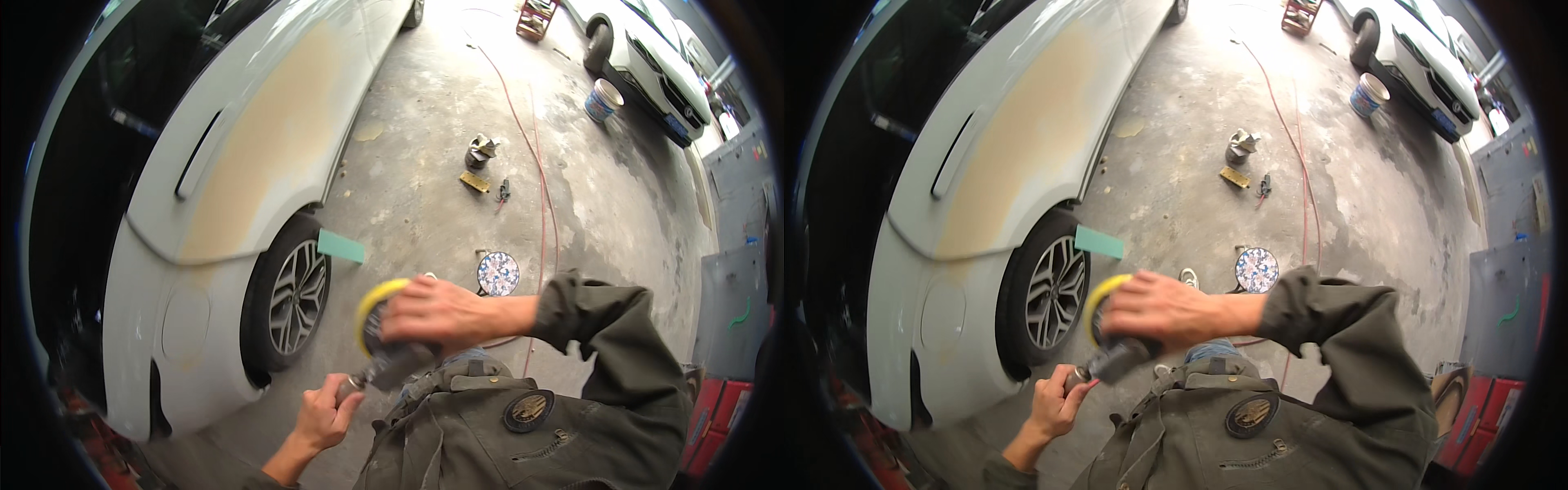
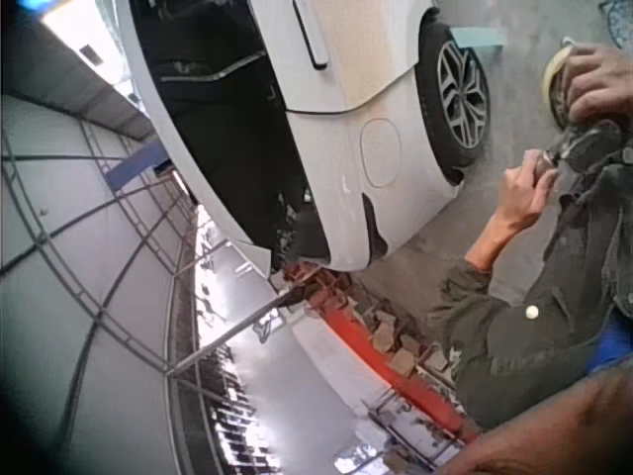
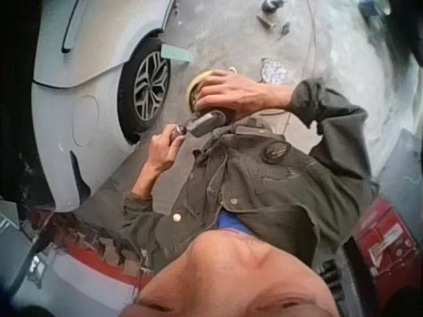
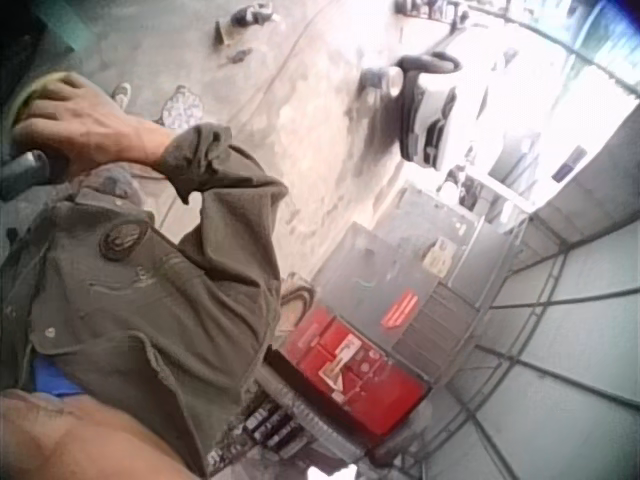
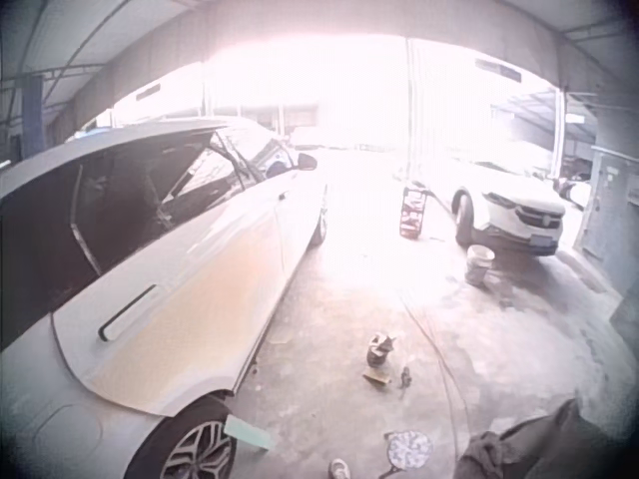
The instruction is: The person selects a sanding disc from a tool cart and attaches it to a pneumatic sander. They then sand the rear quarter panel of a white car, moving the tool in circular motions and periodically wiping the surface with their hand.
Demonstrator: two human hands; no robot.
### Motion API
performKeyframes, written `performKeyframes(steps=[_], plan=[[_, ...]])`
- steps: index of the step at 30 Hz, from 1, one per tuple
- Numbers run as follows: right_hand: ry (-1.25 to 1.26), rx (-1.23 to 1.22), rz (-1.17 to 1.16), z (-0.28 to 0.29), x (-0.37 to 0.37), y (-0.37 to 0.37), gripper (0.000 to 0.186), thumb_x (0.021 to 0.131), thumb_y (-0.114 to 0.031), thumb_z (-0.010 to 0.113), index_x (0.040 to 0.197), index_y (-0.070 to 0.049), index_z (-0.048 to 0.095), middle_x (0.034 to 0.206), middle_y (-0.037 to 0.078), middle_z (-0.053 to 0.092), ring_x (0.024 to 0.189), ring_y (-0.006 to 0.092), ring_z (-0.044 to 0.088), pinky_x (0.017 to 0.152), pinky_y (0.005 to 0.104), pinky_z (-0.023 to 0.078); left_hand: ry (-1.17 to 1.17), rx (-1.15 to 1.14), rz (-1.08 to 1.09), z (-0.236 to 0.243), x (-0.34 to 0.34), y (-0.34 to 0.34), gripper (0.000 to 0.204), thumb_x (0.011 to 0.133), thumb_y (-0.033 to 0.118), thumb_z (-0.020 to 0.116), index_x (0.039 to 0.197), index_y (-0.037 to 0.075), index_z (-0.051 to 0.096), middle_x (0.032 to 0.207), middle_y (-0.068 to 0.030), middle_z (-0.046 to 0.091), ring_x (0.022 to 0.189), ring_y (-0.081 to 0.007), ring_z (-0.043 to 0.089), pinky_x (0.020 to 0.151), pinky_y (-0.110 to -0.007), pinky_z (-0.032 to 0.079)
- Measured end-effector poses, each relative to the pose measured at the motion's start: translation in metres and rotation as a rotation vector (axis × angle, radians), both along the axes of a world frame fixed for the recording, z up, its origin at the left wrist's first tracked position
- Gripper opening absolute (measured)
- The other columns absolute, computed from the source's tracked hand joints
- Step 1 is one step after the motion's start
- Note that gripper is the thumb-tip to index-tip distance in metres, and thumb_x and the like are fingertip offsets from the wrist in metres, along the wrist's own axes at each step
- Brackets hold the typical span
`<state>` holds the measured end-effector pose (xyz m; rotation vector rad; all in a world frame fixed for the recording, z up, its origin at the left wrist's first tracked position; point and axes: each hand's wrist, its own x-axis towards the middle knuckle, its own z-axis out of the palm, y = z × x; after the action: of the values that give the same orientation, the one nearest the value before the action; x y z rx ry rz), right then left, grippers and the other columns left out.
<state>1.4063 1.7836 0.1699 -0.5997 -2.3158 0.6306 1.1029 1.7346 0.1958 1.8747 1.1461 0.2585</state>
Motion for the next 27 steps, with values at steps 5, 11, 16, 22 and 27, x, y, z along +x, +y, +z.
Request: performKeyframes(steps=[5, 11, 16, 22, 27], plan=[[0.465, -1.086, -0.290, -0.110, 0.017, 0.058, 0.093, 0.067, -0.022, 0.089, 0.142, -0.002, 0.037, 0.115, 0.016, 0.053, 0.108, 0.0277, 0.056, 0.094, 0.0388, 0.048, 0.121, 0.078, 0.492, -0.096, 0.096, 0.042, 0.031, 0.095, 0.022, 0.067, 0.116, 0.001, 0.061, 0.074, -0.0189, 0.067, 0.067, -0.0361, 0.069, 0.060, -0.043, 0.052], [0.795, -1.454, -1.268, -0.221, -0.008, 0.090, 0.082, 0.070, -0.027, 0.092, 0.132, -0.002, 0.043, 0.104, 0.007, 0.057, 0.091, 0.0146, 0.058, 0.074, 0.0291, 0.051, 0.164, 0.233, 0.401, -0.186, 0.164, 0.036, 0.038, 0.092, 0.021, 0.069, 0.122, -0.001, 0.061, 0.096, -0.0247, 0.069, 0.078, -0.0408, 0.069, 0.067, -0.046, 0.053], [0.883, -1.330, -1.355, -0.258, 0.031, 0.120, 0.078, 0.071, -0.025, 0.089, 0.131, -0.001, 0.045, 0.111, 0.013, 0.061, 0.098, 0.0218, 0.062, 0.084, 0.0333, 0.052, 0.103, 0.093, 0.427, -0.191, 0.169, 0.053, 0.029, 0.090, 0.022, 0.071, 0.113, 0.005, 0.066, 0.098, -0.0226, 0.069, 0.080, -0.0440, 0.067, 0.069, -0.048, 0.052], [1.328, -1.213, -1.284, -0.251, 0.097, 0.188, 0.058, 0.078, -0.016, 0.082, 0.123, -0.003, 0.047, 0.099, 0.009, 0.061, 0.077, 0.0182, 0.064, 0.061, 0.0338, 0.056, 0.337, -0.099, 0.422, -0.210, 0.062, 0.015, 0.020, 0.086, 0.026, 0.072, 0.088, 0.007, 0.067, 0.081, -0.0185, 0.068, 0.080, -0.0432, 0.066, 0.069, -0.049, 0.052], [1.448, -1.205, -1.081, -0.233, 0.119, 0.231, 0.053, 0.079, -0.017, 0.080, 0.119, -0.004, 0.048, 0.092, 0.010, 0.064, 0.066, 0.0209, 0.065, 0.055, 0.0349, 0.056, 0.519, -0.255, 0.503, -0.224, 0.000, -0.040, 0.027, 0.082, 0.034, 0.077, 0.087, 0.008, 0.071, 0.082, -0.0184, 0.069, 0.080, -0.0412, 0.067, 0.071, -0.049, 0.052]])
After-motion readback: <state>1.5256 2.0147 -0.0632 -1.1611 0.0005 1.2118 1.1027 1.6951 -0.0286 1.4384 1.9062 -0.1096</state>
